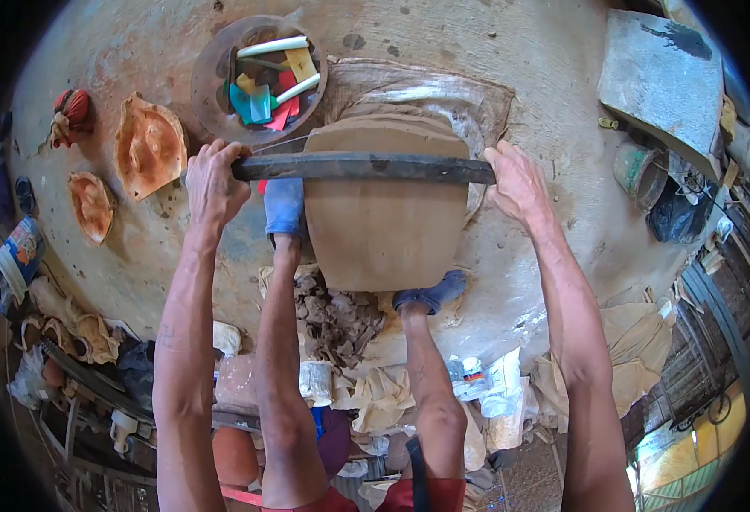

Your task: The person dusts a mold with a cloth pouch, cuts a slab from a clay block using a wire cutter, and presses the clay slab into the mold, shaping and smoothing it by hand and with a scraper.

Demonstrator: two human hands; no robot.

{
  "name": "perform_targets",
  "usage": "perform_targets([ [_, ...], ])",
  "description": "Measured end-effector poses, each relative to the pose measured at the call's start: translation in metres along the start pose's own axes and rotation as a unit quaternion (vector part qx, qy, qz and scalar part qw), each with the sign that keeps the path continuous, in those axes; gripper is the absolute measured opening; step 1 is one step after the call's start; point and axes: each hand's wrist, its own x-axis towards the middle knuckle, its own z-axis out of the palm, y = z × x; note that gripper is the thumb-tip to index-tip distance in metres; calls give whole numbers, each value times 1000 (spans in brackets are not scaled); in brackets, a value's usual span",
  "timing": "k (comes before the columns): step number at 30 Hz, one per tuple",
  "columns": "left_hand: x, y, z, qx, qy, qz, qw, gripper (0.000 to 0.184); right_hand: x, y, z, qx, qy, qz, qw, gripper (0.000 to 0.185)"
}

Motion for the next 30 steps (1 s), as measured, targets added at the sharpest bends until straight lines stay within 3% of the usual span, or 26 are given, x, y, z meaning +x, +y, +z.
perform_targets([
  [6, -14, 5, 9, 3, -37, 3, 999, 34, -11, 7, 7, -3, -37, -1, 999, 31],
  [21, -186, 75, 81, -47, -44, 8, 998, 41, -189, 2, 121, 67, -113, 53, 990, 33],
  [30, -211, 71, 94, -20, -45, 50, 998, 54, -238, -18, 161, 113, -59, 91, 988, 37],
])
